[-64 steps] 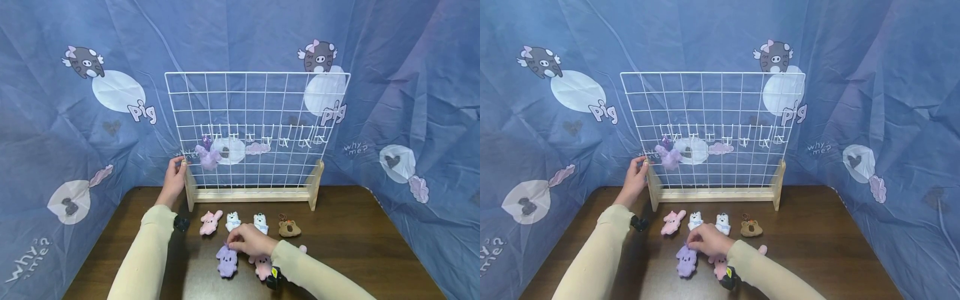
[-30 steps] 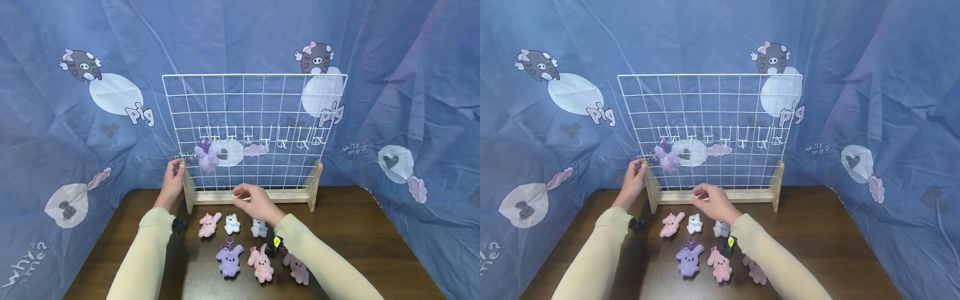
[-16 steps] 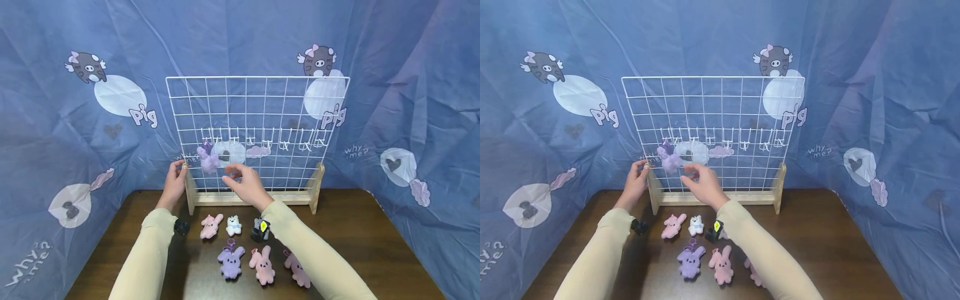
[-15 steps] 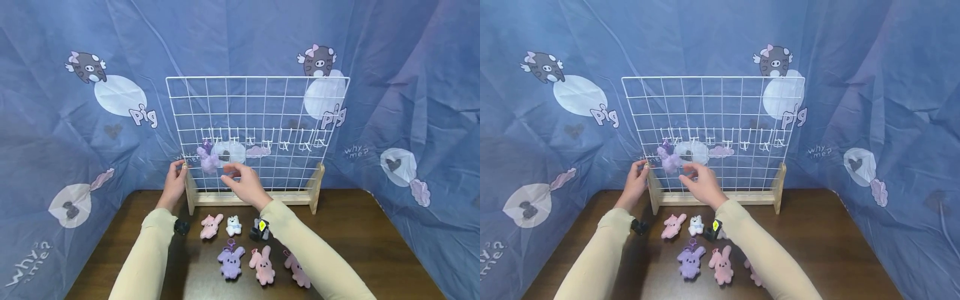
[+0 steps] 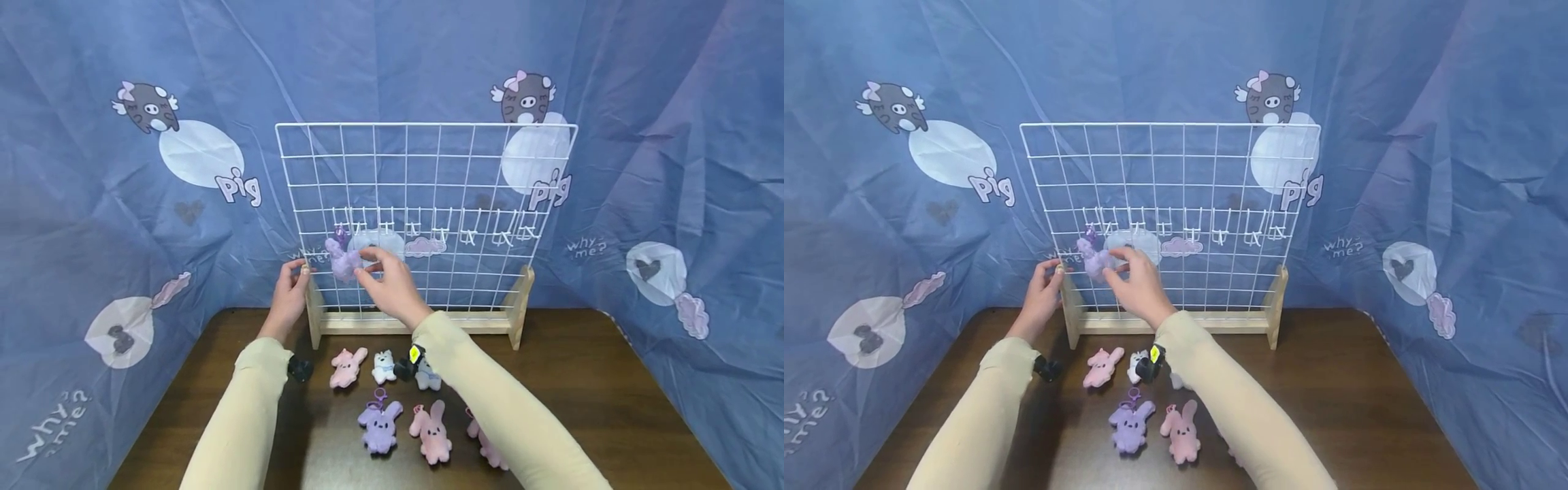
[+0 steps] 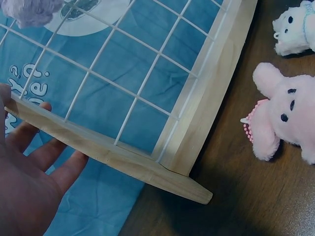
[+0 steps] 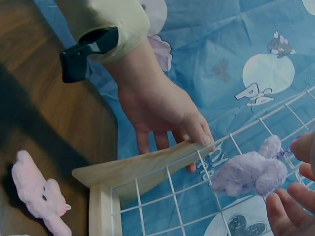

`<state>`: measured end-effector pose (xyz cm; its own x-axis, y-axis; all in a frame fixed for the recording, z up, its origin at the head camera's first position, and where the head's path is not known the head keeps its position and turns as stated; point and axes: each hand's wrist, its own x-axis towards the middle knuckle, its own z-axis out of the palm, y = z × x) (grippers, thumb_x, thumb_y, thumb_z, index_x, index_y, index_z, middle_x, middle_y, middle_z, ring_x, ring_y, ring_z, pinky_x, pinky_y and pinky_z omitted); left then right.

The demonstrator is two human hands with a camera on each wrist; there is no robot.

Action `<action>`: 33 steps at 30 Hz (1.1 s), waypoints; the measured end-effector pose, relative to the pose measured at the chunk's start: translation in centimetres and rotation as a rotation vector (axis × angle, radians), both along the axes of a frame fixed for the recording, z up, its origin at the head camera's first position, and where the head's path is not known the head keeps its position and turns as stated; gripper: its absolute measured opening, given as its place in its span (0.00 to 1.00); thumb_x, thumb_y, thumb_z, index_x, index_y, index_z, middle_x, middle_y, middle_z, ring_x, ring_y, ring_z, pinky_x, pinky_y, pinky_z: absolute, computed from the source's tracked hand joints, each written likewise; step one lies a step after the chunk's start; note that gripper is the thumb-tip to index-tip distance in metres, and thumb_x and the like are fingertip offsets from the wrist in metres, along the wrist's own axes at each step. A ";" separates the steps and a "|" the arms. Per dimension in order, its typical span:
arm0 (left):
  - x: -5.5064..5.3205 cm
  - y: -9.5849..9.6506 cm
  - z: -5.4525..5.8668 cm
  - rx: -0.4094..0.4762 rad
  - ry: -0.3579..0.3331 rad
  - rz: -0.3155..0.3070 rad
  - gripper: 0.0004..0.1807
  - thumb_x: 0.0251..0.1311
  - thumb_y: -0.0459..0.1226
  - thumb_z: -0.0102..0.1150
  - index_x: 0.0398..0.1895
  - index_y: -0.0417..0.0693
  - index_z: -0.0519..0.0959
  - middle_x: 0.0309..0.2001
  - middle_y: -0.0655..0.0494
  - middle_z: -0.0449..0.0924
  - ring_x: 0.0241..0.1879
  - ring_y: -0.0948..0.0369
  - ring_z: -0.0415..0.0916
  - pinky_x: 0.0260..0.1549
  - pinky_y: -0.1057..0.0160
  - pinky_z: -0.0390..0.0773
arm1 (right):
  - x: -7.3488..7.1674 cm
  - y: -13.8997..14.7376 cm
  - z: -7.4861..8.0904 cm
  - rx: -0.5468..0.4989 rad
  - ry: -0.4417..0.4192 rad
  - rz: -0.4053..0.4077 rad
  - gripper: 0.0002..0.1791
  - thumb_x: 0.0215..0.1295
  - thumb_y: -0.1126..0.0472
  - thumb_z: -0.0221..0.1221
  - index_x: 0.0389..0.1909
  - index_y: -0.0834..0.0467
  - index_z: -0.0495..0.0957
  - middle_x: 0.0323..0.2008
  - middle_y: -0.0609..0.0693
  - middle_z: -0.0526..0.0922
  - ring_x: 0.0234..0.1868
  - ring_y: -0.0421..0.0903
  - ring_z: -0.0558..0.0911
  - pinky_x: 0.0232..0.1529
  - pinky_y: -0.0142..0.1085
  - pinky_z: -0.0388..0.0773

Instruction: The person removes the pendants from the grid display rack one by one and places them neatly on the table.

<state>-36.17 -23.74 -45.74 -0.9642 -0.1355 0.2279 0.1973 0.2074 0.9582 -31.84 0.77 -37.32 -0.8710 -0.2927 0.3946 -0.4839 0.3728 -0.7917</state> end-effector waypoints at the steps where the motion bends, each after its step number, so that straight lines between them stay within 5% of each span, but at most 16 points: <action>1: 0.1 0.1 0.1 0.000 -0.005 -0.005 0.24 0.85 0.40 0.42 0.74 0.37 0.61 0.67 0.32 0.75 0.64 0.44 0.70 0.55 0.60 0.64 | -0.1 0.0 0.1 0.001 0.003 -0.009 0.23 0.76 0.60 0.62 0.68 0.62 0.75 0.66 0.58 0.79 0.60 0.55 0.82 0.57 0.42 0.82; 7: 0.4 0.3 0.8 0.006 -0.021 -0.011 0.23 0.84 0.37 0.41 0.75 0.33 0.60 0.68 0.29 0.73 0.67 0.40 0.69 0.57 0.59 0.63 | -0.8 -0.2 0.4 0.015 0.017 -0.038 0.24 0.76 0.59 0.61 0.68 0.64 0.75 0.66 0.58 0.80 0.63 0.58 0.80 0.59 0.44 0.81; 14: 0.1 0.1 0.1 -0.007 0.005 0.012 0.23 0.84 0.41 0.43 0.73 0.38 0.63 0.66 0.34 0.76 0.63 0.47 0.71 0.55 0.61 0.65 | -0.6 -0.7 0.4 0.034 0.001 -0.056 0.26 0.75 0.59 0.63 0.69 0.62 0.74 0.62 0.57 0.83 0.55 0.53 0.84 0.54 0.44 0.82; 22: 0.0 0.1 0.1 0.005 0.014 -0.006 0.23 0.84 0.40 0.42 0.74 0.37 0.62 0.67 0.32 0.75 0.63 0.45 0.70 0.55 0.61 0.64 | -0.9 -1.5 1.1 0.017 -0.016 -0.045 0.29 0.75 0.57 0.63 0.73 0.59 0.72 0.68 0.56 0.79 0.56 0.50 0.84 0.51 0.39 0.83; 33: 2.7 1.1 3.2 0.018 -0.008 -0.027 0.22 0.83 0.34 0.42 0.72 0.30 0.61 0.66 0.26 0.73 0.65 0.38 0.69 0.55 0.62 0.65 | -1.9 -2.9 1.7 0.011 -0.078 -0.045 0.27 0.75 0.56 0.64 0.71 0.58 0.74 0.68 0.56 0.79 0.54 0.52 0.84 0.50 0.38 0.82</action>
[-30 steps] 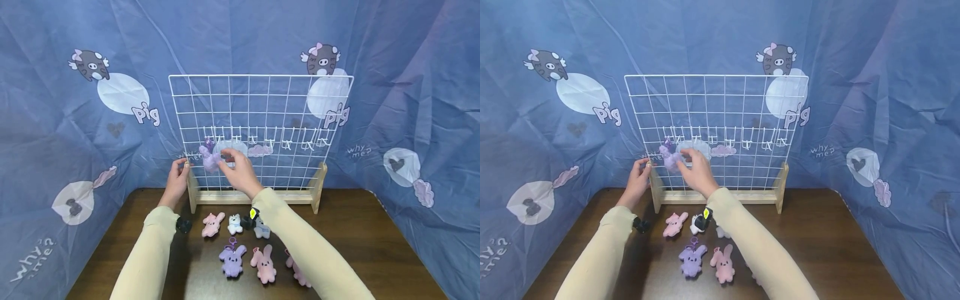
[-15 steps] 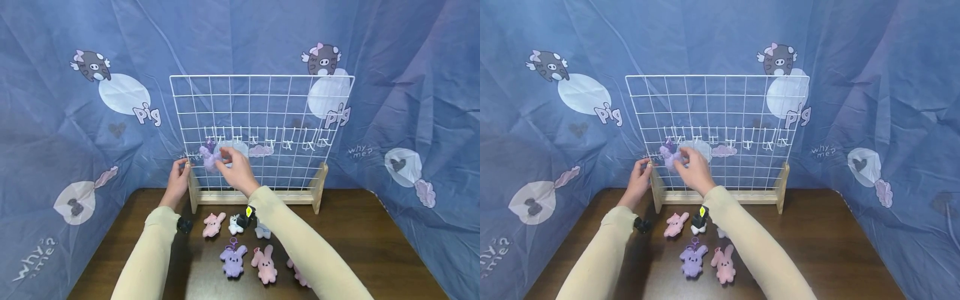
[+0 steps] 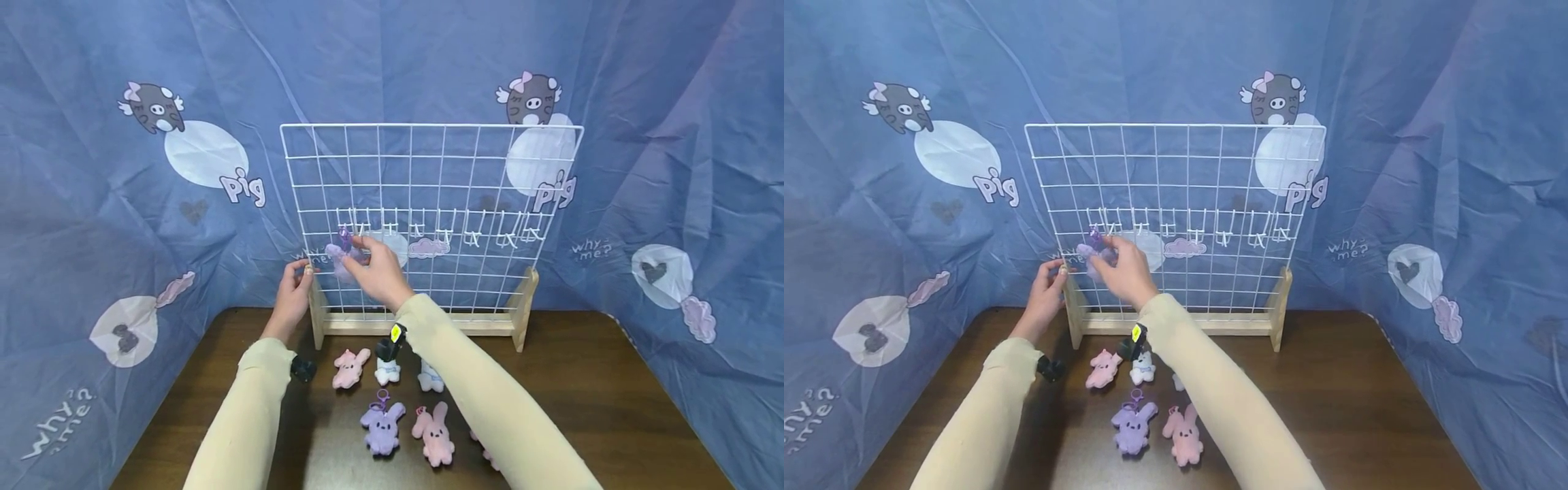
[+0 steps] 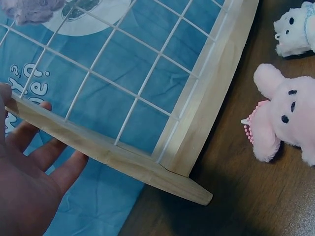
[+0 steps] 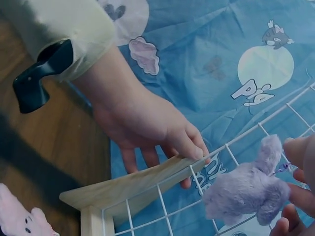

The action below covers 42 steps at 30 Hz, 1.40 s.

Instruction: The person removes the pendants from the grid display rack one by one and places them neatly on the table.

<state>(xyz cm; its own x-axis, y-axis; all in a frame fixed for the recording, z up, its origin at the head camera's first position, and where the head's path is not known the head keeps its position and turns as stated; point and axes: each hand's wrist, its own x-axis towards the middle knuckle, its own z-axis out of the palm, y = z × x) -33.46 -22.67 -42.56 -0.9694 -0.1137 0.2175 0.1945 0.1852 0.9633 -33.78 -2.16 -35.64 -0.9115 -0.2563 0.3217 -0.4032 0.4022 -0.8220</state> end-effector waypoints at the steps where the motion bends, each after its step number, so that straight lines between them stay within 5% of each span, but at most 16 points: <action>1: 0.1 0.1 0.1 0.001 0.000 -0.002 0.22 0.83 0.34 0.42 0.72 0.29 0.61 0.66 0.26 0.73 0.66 0.38 0.69 0.55 0.61 0.65 | -0.1 -0.1 0.0 -0.006 -0.008 0.002 0.27 0.75 0.56 0.64 0.71 0.58 0.75 0.67 0.57 0.80 0.54 0.52 0.83 0.52 0.39 0.82; 11: 0.0 -0.1 0.0 0.004 0.000 -0.005 0.22 0.83 0.34 0.42 0.72 0.29 0.61 0.66 0.25 0.72 0.68 0.37 0.68 0.57 0.61 0.65 | -0.8 -0.8 0.2 -0.122 -0.141 0.047 0.23 0.74 0.57 0.66 0.65 0.62 0.78 0.66 0.60 0.79 0.58 0.54 0.82 0.54 0.42 0.82; 18: -2.1 -0.8 -2.5 0.010 0.006 0.007 0.23 0.84 0.38 0.42 0.74 0.36 0.61 0.68 0.30 0.73 0.67 0.42 0.69 0.60 0.58 0.63 | -0.7 -1.0 0.5 -0.154 -0.192 0.070 0.26 0.72 0.53 0.68 0.63 0.65 0.78 0.58 0.59 0.83 0.52 0.51 0.85 0.46 0.36 0.84; 24: -2.4 -0.9 -3.1 -0.013 0.038 0.027 0.23 0.84 0.40 0.42 0.73 0.37 0.62 0.67 0.31 0.75 0.65 0.46 0.71 0.58 0.60 0.64 | -0.5 -1.1 0.8 -0.163 -0.223 0.079 0.25 0.70 0.55 0.70 0.61 0.65 0.78 0.56 0.60 0.84 0.54 0.53 0.86 0.47 0.37 0.85; 33: -2.5 -1.0 -3.2 0.001 0.041 0.016 0.24 0.84 0.40 0.42 0.75 0.37 0.61 0.68 0.31 0.75 0.64 0.45 0.71 0.55 0.62 0.64 | -0.2 -1.2 0.9 -0.138 -0.206 0.093 0.28 0.66 0.50 0.73 0.60 0.61 0.79 0.56 0.54 0.83 0.54 0.50 0.83 0.47 0.37 0.84; 42: -2.7 -0.9 -3.2 -0.017 0.030 0.042 0.21 0.84 0.39 0.43 0.72 0.38 0.63 0.66 0.33 0.76 0.62 0.48 0.73 0.53 0.64 0.66 | -0.1 -1.3 1.1 -0.100 -0.109 0.050 0.13 0.74 0.58 0.65 0.51 0.63 0.83 0.51 0.57 0.87 0.48 0.49 0.84 0.45 0.35 0.84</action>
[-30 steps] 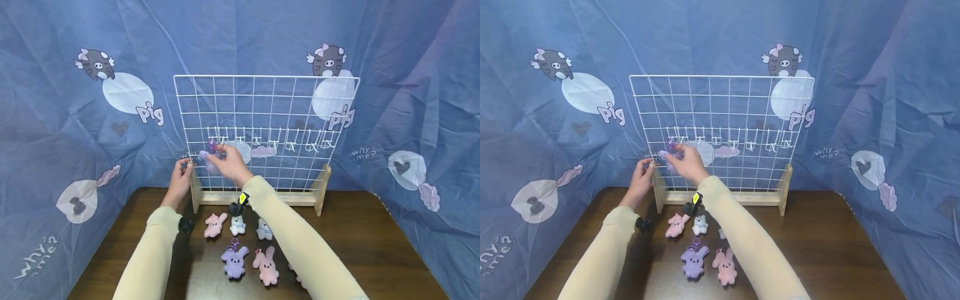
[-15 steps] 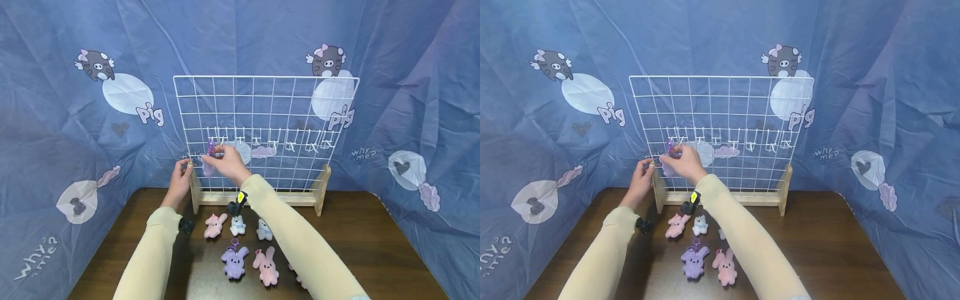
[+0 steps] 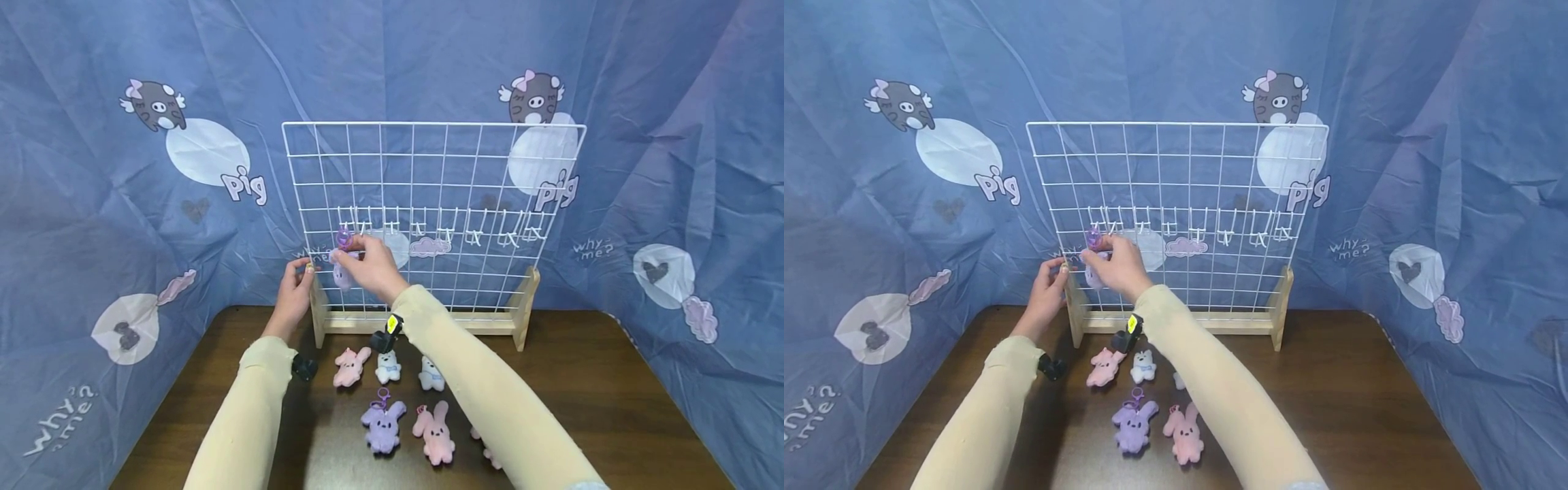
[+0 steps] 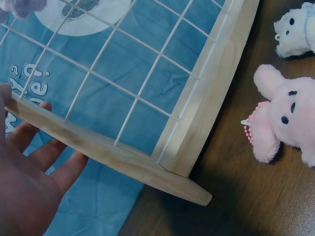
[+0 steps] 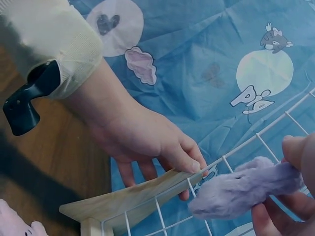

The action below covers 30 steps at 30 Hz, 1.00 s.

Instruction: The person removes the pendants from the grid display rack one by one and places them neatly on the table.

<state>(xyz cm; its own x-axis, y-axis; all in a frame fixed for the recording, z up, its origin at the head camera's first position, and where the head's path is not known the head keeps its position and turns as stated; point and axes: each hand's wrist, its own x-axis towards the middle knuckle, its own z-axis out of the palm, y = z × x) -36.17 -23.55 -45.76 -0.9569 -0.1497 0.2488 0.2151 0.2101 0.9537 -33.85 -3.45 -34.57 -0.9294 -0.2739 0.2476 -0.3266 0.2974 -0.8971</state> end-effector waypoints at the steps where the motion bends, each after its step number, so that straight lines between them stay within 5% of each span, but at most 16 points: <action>1: 0.0 0.0 0.0 -0.003 0.003 0.003 0.22 0.84 0.39 0.43 0.72 0.37 0.63 0.66 0.33 0.76 0.61 0.48 0.73 0.53 0.64 0.66 | 0.0 0.0 0.0 0.001 0.004 -0.007 0.12 0.74 0.58 0.65 0.50 0.63 0.84 0.51 0.57 0.87 0.47 0.48 0.84 0.45 0.35 0.84; 16: 0.0 -0.1 -0.1 -0.008 -0.007 0.003 0.22 0.85 0.40 0.42 0.73 0.38 0.62 0.67 0.33 0.76 0.63 0.48 0.72 0.55 0.60 0.65 | 0.3 0.5 -0.2 -0.011 0.067 -0.050 0.10 0.78 0.58 0.61 0.44 0.60 0.85 0.41 0.54 0.89 0.34 0.41 0.79 0.35 0.31 0.77; 25: -0.1 0.0 -0.3 -0.018 -0.012 0.035 0.21 0.84 0.39 0.44 0.73 0.41 0.65 0.60 0.34 0.76 0.54 0.52 0.72 0.50 0.60 0.68 | 0.6 0.7 0.0 -0.030 0.087 0.007 0.09 0.78 0.59 0.61 0.44 0.62 0.85 0.36 0.54 0.89 0.31 0.40 0.77 0.32 0.30 0.75; 30: -0.2 -0.1 -0.3 -0.009 -0.006 0.018 0.22 0.84 0.39 0.44 0.73 0.39 0.64 0.64 0.33 0.76 0.61 0.48 0.73 0.57 0.57 0.68 | 1.0 1.1 0.1 -0.032 0.087 0.042 0.11 0.78 0.60 0.60 0.46 0.64 0.85 0.37 0.55 0.89 0.31 0.40 0.78 0.32 0.30 0.78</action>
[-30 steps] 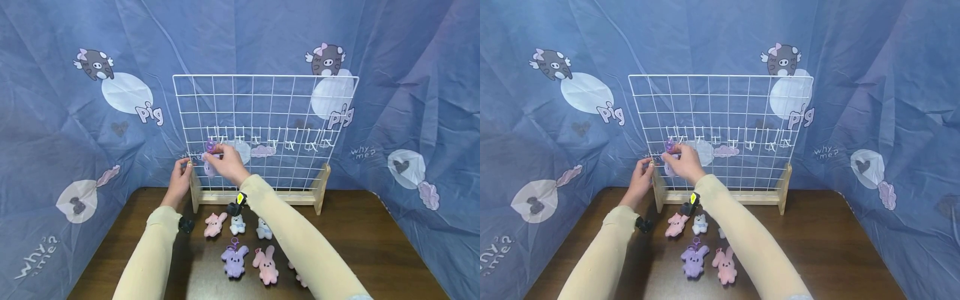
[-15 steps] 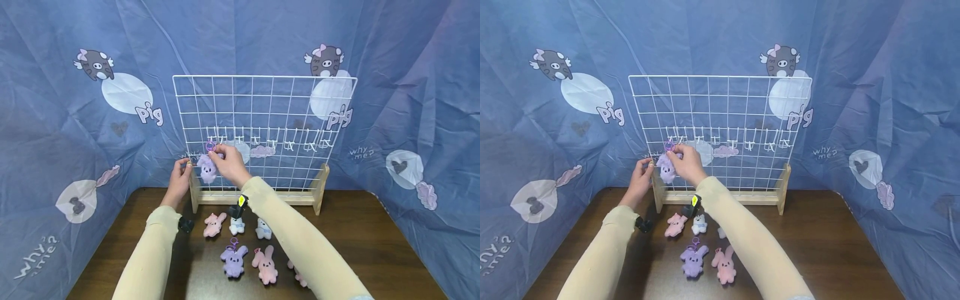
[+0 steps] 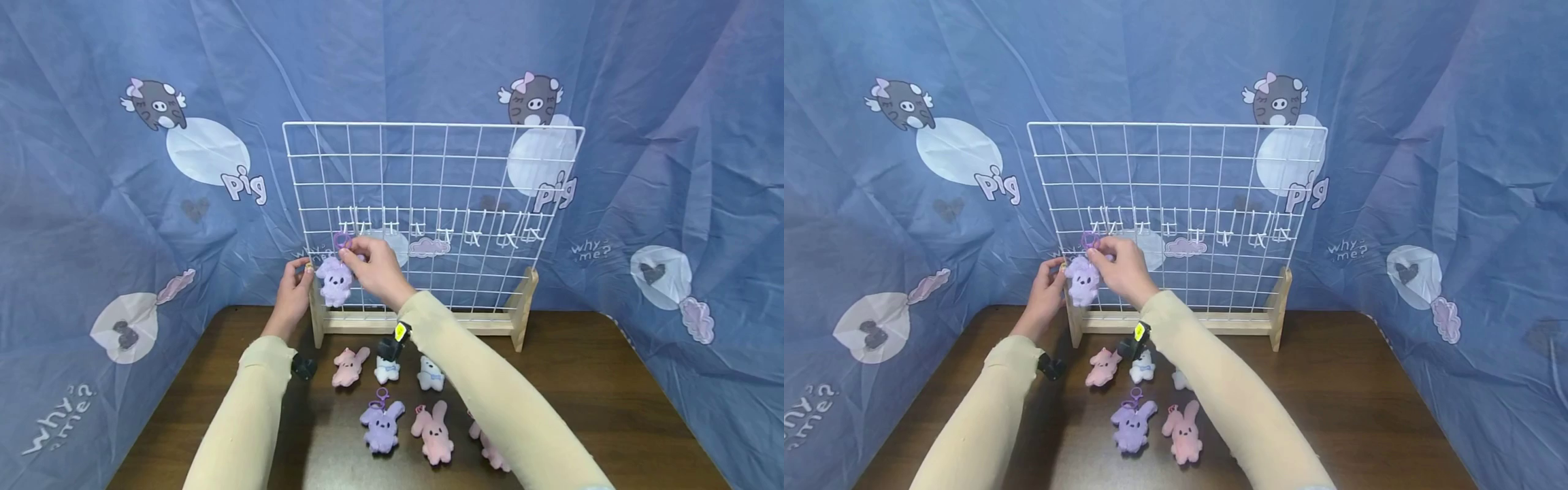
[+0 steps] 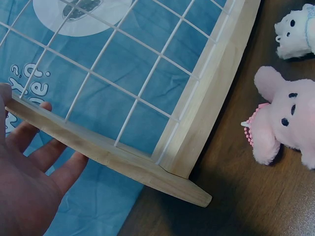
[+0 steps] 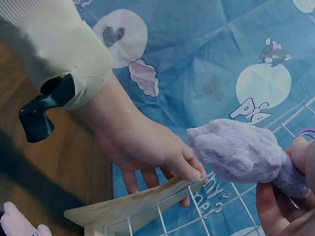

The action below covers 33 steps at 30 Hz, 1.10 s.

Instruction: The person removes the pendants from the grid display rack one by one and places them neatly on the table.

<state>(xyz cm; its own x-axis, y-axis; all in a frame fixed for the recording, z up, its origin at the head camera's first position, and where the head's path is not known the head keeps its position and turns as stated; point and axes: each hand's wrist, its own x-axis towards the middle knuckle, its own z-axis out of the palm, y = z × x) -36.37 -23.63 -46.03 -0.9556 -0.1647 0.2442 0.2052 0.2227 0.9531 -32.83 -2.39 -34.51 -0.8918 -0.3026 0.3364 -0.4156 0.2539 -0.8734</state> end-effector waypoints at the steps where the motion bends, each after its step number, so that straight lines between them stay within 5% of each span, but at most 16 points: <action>1: 0.0 0.0 0.0 0.003 0.003 -0.006 0.22 0.84 0.39 0.44 0.73 0.39 0.64 0.64 0.33 0.76 0.62 0.48 0.73 0.58 0.57 0.68 | 0.1 0.1 0.0 0.000 0.004 0.008 0.11 0.78 0.60 0.60 0.46 0.65 0.85 0.38 0.56 0.90 0.31 0.40 0.78 0.33 0.30 0.78; 19: 0.0 0.0 0.3 0.036 0.006 -0.028 0.22 0.84 0.35 0.40 0.73 0.31 0.61 0.67 0.26 0.73 0.64 0.41 0.70 0.51 0.67 0.65 | 1.7 2.5 -3.5 0.106 0.028 0.094 0.09 0.77 0.61 0.62 0.40 0.61 0.87 0.32 0.50 0.85 0.31 0.39 0.77 0.34 0.31 0.76; 33: 0.2 0.1 0.1 0.003 0.036 0.000 0.21 0.84 0.38 0.44 0.72 0.37 0.65 0.64 0.32 0.77 0.55 0.51 0.73 0.48 0.66 0.67 | 2.5 3.3 -7.2 0.237 0.059 0.182 0.07 0.75 0.62 0.64 0.37 0.59 0.87 0.35 0.49 0.89 0.33 0.41 0.78 0.36 0.30 0.75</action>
